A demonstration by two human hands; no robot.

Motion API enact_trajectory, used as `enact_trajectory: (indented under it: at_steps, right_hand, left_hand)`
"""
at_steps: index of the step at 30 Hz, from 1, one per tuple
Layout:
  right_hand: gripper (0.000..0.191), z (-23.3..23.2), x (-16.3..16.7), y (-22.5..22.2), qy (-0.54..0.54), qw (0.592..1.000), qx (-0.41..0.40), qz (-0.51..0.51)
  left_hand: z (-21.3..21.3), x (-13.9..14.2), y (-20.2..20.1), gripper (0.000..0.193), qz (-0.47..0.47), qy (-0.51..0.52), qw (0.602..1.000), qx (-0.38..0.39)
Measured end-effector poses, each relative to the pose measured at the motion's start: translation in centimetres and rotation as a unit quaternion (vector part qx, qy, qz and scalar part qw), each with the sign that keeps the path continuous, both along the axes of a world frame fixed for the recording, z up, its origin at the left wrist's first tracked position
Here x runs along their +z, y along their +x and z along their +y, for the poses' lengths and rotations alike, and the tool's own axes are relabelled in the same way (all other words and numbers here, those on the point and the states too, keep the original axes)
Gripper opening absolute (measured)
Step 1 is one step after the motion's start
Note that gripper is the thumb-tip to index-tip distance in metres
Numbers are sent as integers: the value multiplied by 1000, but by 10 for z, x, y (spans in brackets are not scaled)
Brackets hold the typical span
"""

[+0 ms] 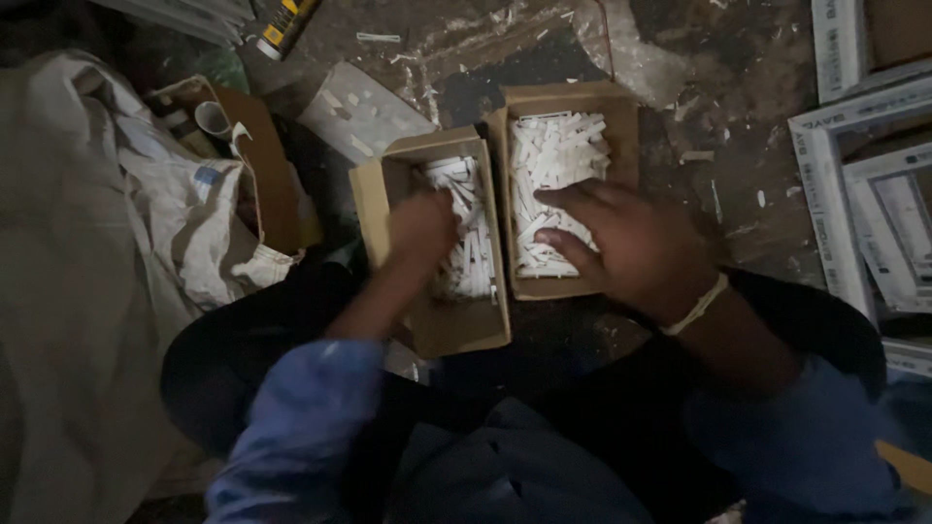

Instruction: The person sits on the floor and repeatedly picks up small white plastic pieces from a cardboard box, separates them by hand, and places them back into the box. The task involves handling multiple small parts without using any tools.

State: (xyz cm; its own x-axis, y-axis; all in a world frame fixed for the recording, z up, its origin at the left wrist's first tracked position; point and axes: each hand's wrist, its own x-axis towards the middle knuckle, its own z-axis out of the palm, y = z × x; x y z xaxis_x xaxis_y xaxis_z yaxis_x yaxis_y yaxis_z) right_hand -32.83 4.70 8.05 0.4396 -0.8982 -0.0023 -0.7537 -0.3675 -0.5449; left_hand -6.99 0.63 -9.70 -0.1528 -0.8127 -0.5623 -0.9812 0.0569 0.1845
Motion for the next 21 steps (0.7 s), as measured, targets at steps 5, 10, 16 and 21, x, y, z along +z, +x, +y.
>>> enact_trajectory:
  at_steps: [5, 10, 16, 21]
  right_hand:
    - [30, -16, -21, 5, -49, 997, 29, -56]
    - [28, -20, -51, 2, -78, 995, 42, -49]
    - [29, -10, -56, 15, -78, 987, 115, -75]
    - [32, -12, -50, 18, -134, 981, 126, -54]
  left_hand:
    - [28, -116, -28, 26, -42, 90, 995, 7]
    - [56, -154, -61, 31, 43, 111, 984, 130]
    - [40, -157, -70, 31, 99, 120, 973, 172]
    - [34, -138, -68, 31, 120, 132, 968, 176]
